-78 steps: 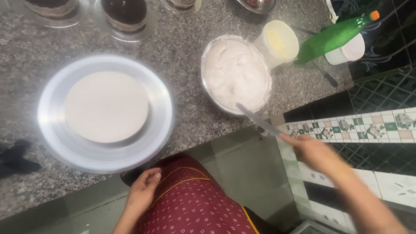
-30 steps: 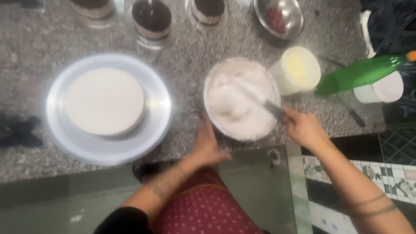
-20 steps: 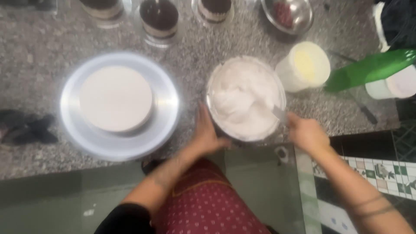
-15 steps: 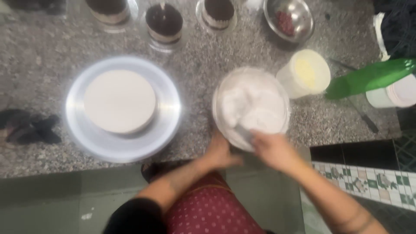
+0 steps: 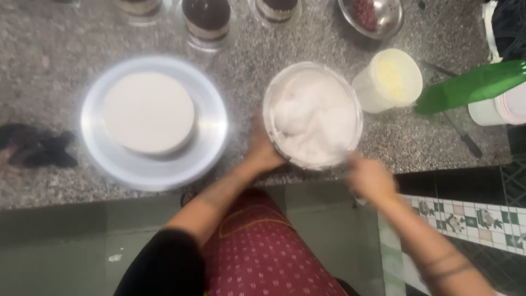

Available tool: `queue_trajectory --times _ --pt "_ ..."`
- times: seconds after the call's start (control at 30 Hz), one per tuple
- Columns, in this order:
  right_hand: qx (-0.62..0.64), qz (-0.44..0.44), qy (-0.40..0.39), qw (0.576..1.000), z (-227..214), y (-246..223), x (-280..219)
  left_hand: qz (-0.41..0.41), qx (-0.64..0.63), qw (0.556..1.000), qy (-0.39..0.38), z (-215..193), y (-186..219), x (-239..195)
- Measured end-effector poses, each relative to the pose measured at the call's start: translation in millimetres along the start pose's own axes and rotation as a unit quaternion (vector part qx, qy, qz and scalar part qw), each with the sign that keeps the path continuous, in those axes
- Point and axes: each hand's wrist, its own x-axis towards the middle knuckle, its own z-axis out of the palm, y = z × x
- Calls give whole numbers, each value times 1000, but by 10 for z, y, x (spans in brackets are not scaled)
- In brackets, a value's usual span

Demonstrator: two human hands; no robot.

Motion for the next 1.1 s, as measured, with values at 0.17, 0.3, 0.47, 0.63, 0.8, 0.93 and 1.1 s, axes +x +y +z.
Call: queue_trajectory --times 0.17,0.3,0.47,0.63,0.8,0.93,1.1 --pt "81 -183 49 979 -101 -131 -7 62 17 994 -91 -30 91 -93" --pt "3 -33 23 999 36 34 66 -30 -22 998 -59 -90 -40 73" --pt "110 -209 89 968 5 31 210 66 -39 995 -58 -257 224 40" --pt "-107 -88 50 989 185 231 198 -71 -105 991 -51 -224 141 208" --pt "156 -120 23 980 -143 -33 40 26 -54 997 -58 -262 353 -183" --pt "28 -14 37 999 -22 95 15 15 4 998 -58 -289 399 -408" --pt "153 -128 35 979 -11 114 81 109 -46 993 -16 -327 553 -199"
